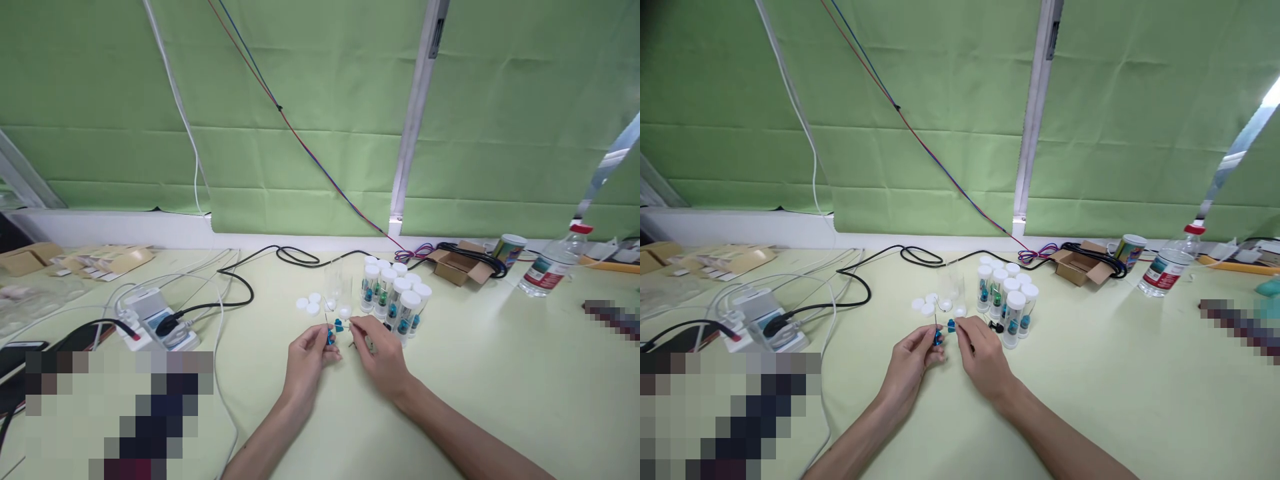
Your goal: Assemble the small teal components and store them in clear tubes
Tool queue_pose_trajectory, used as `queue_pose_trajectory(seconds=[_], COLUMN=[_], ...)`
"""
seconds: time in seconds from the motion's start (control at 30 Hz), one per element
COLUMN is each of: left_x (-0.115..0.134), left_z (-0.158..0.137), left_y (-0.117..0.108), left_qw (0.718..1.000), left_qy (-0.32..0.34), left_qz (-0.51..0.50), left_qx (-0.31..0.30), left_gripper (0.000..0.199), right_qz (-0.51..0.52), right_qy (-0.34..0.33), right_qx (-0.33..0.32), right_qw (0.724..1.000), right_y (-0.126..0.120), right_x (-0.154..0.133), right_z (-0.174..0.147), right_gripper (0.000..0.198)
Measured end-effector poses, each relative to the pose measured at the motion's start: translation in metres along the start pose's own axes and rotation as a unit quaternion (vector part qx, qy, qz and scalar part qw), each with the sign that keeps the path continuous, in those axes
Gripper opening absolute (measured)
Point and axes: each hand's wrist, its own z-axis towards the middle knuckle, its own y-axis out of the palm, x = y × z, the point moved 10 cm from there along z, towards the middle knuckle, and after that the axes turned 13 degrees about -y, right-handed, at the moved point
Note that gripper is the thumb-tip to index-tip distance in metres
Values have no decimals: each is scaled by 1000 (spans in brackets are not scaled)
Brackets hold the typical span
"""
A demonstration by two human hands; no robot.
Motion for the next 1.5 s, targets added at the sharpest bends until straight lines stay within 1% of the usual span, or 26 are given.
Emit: queue_pose_trajectory(seconds=[0.13,0.27,0.43,0.53,0.6,0.8,1.0,1.17,1.37,1.5], left_x=[2,2,-3,-9,-13,-11,7,20,25,28], left_z=[0,-6,-18,-20,-19,-10,-6,-7,-13,-16], left_y=[-3,6,20,29,30,26,11,-2,-4,-3], left_qw=[999,993,984,981,982,988,993,995,995,993], left_qy=[15,58,106,100,88,78,71,72,72,84], left_qz=[39,105,142,160,158,128,98,59,54,72], left_qx=[22,5,-20,-43,-48,-43,-1,29,39,44], left_gripper=[35,33,31,30,32,34,36,33,34,33], right_qz=[-35,-50,-45,-46,-45,-45,-23,-3,47,79], right_qy=[13,16,31,44,46,20,5,4,24,24], right_qx=[28,28,30,35,37,42,35,29,-32,-74], right_qw=[999,998,998,997,997,998,999,1000,998,994], right_y=[-10,-11,-11,-12,-13,-14,-12,-9,6,17], right_x=[3,1,2,4,4,0,-4,-5,-1,-2], right_z=[2,3,2,2,2,2,5,5,0,-3], right_gripper=[22,23,24,24,24,25,25,24,23,27])
